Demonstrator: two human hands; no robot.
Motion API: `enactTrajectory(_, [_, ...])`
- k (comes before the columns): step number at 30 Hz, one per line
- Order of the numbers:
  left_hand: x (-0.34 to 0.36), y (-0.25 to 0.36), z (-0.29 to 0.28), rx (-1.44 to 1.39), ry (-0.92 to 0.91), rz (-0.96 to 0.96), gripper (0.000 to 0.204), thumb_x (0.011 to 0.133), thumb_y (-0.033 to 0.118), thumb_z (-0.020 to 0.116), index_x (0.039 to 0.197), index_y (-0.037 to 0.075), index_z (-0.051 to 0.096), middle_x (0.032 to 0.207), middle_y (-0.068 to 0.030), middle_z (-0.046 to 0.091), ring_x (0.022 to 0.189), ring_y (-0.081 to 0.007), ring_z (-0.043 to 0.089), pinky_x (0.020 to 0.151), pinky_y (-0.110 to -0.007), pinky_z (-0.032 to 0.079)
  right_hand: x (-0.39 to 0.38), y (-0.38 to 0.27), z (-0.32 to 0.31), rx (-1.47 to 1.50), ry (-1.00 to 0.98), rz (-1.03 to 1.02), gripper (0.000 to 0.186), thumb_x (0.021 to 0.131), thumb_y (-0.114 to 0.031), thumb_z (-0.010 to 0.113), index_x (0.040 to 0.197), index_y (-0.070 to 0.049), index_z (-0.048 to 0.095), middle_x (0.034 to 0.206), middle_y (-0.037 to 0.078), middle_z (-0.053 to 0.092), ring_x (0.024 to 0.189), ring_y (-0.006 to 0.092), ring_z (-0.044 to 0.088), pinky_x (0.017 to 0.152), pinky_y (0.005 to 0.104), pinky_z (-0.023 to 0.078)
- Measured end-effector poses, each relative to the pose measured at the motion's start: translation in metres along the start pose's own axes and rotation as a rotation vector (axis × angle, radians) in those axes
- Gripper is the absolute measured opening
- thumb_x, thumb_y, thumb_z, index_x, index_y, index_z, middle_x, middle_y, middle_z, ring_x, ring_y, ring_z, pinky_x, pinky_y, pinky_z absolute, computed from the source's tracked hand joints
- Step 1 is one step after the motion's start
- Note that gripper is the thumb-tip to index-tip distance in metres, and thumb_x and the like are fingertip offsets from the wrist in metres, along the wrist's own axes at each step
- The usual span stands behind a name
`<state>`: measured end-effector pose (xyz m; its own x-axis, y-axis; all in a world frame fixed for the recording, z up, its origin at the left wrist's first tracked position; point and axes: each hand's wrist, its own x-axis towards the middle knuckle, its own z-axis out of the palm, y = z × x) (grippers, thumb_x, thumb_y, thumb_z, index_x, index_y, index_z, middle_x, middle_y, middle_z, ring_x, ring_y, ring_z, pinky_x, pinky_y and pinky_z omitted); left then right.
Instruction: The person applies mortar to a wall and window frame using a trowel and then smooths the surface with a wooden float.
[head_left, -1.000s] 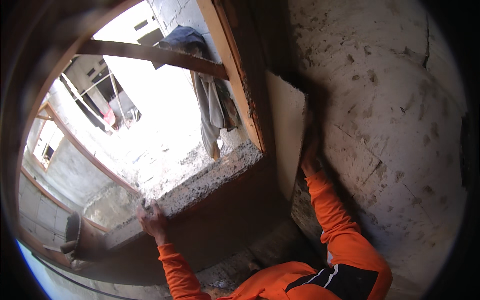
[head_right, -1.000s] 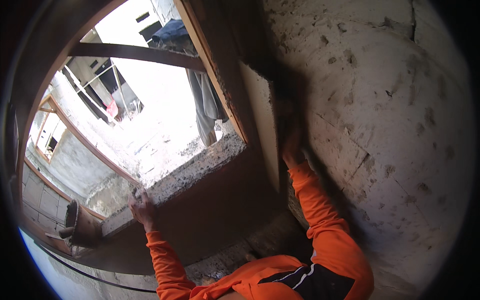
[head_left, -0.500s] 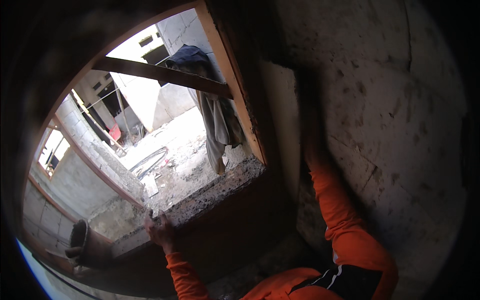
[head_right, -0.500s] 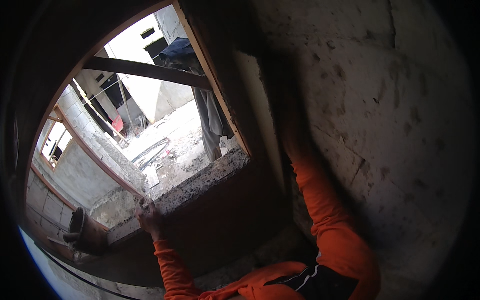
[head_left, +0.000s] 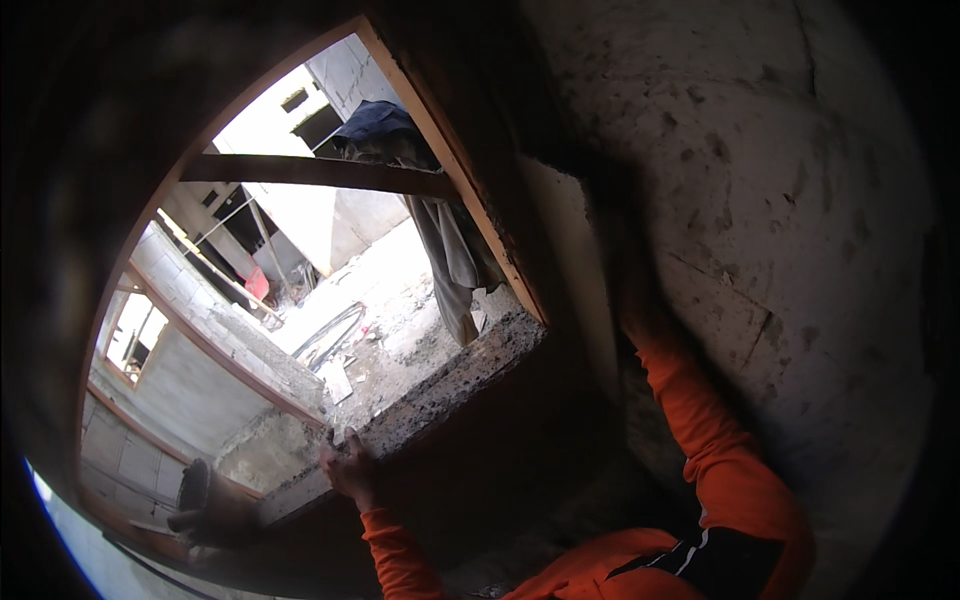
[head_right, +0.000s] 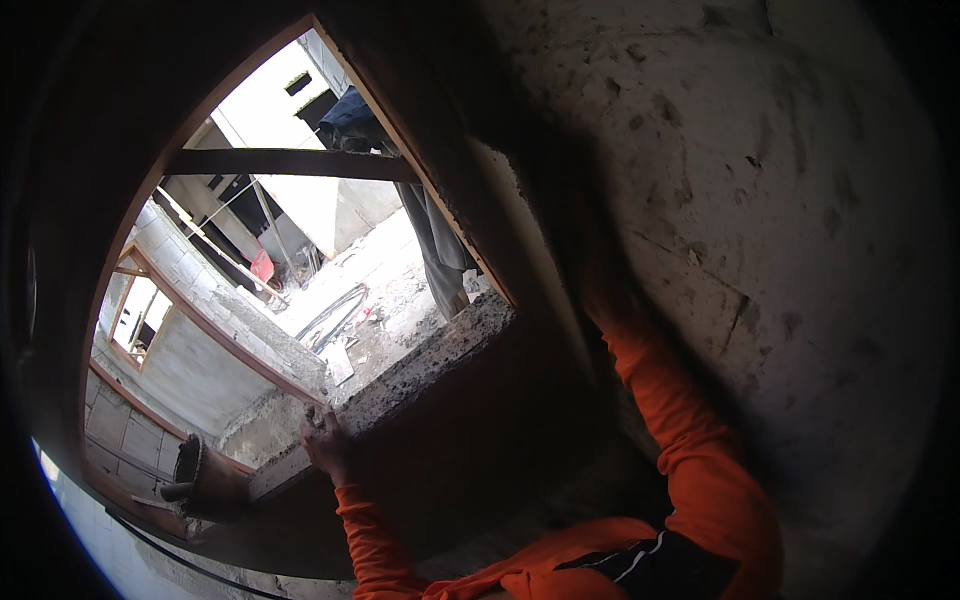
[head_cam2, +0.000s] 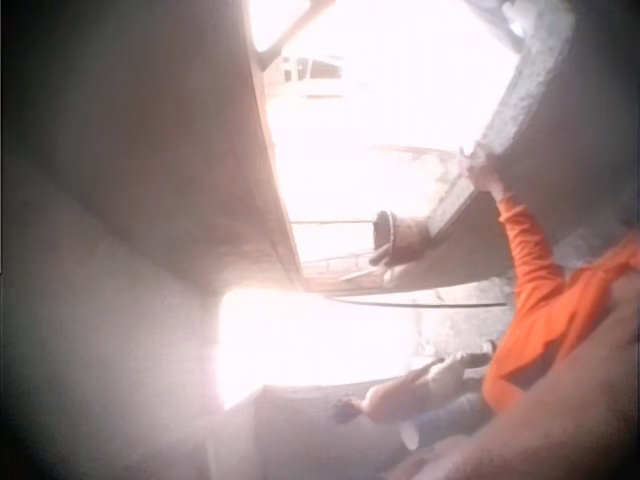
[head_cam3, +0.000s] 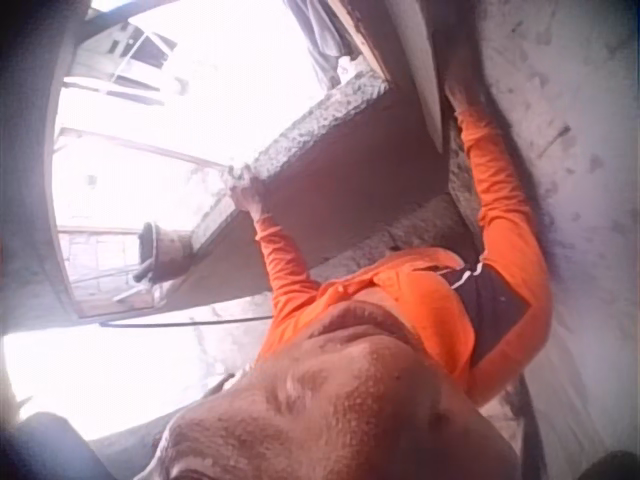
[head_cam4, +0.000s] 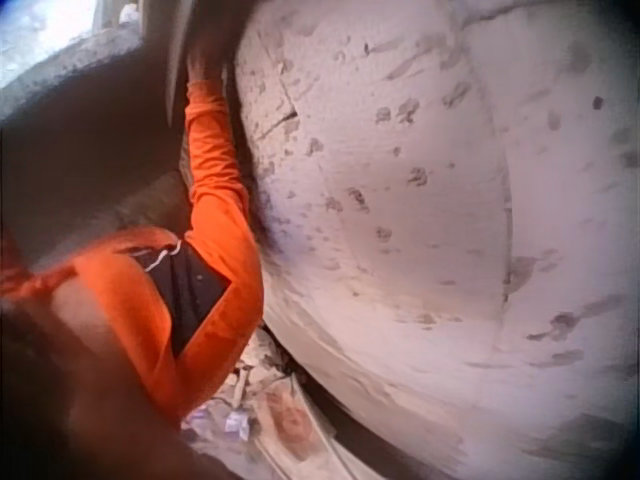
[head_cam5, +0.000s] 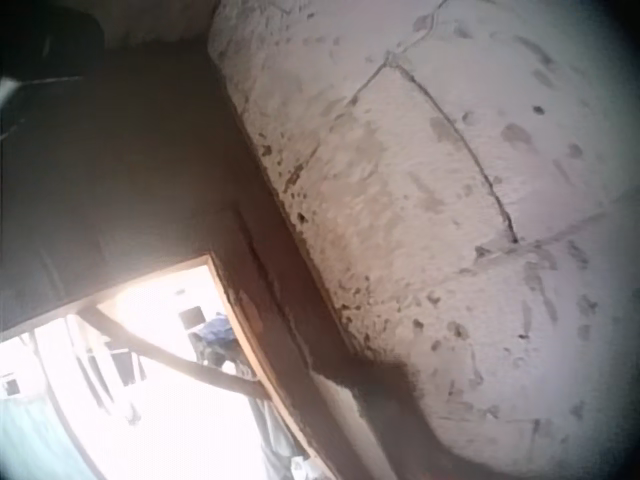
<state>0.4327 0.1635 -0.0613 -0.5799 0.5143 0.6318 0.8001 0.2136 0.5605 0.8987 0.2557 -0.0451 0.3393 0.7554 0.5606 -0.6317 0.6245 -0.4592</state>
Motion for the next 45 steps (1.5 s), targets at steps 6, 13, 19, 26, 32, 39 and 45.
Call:
enactTrajectory(6, [0.004,-0.014,0.004,0.092,-0.019,-0.106,0.065,0.083,0.045,0.066,0.125,-0.003,0.054,0.131,-0.0235,0.053,0.124,-0.0368,0.048,0.105,-0.042,0.038,0.060,-0.019,0.031,-0.041,-0.006,-0.112,0.038,0.101,-0.023,0.037,0.131,0.000,0.046,0.124,0.010,0.054,0.111,0.0170,0.053,0.097,0.0295,0.042])
enactTrajectory(13, [0.000,0.002,-0.002,0.028,-0.005,-0.038,0.050,0.083,0.037,0.067,0.116,0.000,0.061,0.122,-0.0205,0.059,0.117,-0.0363,0.053,0.102,-0.042,0.040,0.038,-0.022,0.026,-0.115,0.037,-0.142,0.038,0.100,-0.022,0.038,0.130,0.000,0.046,0.124,0.010,0.054,0.110,0.0172,0.053,0.096,0.0296,0.042])
enactTrajectory(19, [0.000,0.004,-0.004,-0.019,0.050,-0.021,0.036,0.082,0.026,0.068,0.110,0.003,0.064,0.115,-0.0166,0.063,0.110,-0.0339,0.056,0.097,-0.041,0.043,0.078,-0.034,0.053,-0.242,0.064,-0.270,0.037,0.099,-0.021,0.040,0.129,0.000,0.046,0.123,0.011,0.054,0.110,0.0173,0.053,0.096,0.0298,0.042])
enactTrajectory(26, [0.001,-0.006,0.002,-0.002,0.075,0.055,0.036,0.082,0.025,0.069,0.109,0.004,0.064,0.114,-0.0166,0.063,0.109,-0.0335,0.057,0.095,-0.041,0.044,0.129,-0.059,0.095,-0.461,0.107,-0.420,0.037,0.098,-0.020,0.041,0.129,0.001,0.046,0.123,0.011,0.055,0.109,0.0174,0.054,0.095,0.0300,0.043])
enactTrajectory(32, [-0.002,0.000,0.003,-0.055,0.121,0.093,0.035,0.083,0.025,0.068,0.109,0.002,0.063,0.110,-0.0161,0.063,0.107,-0.0340,0.058,0.093,-0.042,0.045,0.173,-0.090,0.133,-0.609,0.121,-0.522,0.037,0.098,-0.019,0.042,0.128,0.001,0.046,0.122,0.011,0.055,0.108,0.0175,0.054,0.095,0.0302,0.043])
enactTrajectory(39, [-0.004,0.005,-0.005,-0.066,0.128,0.069,0.034,0.084,0.024,0.067,0.109,0.002,0.063,0.111,-0.0167,0.063,0.107,-0.0340,0.058,0.093,-0.042,0.045,0.182,-0.096,0.150,-0.701,0.117,-0.539,0.036,0.097,-0.018,0.043,0.127,0.001,0.047,0.121,0.011,0.055,0.108,0.0176,0.054,0.094,0.0304,0.043])
enactTrajectory(45, [-0.004,0.002,-0.001,-0.070,0.121,0.111,0.037,0.084,0.025,0.068,0.110,0.000,0.062,0.113,-0.0170,0.063,0.109,-0.0344,0.057,0.095,-0.042,0.044,0.134,-0.075,0.117,-0.773,0.102,-0.529,0.036,0.096,-0.018,0.044,0.127,0.001,0.047,0.121,0.012,0.055,0.107,0.0178,0.055,0.094,0.0305,0.043])
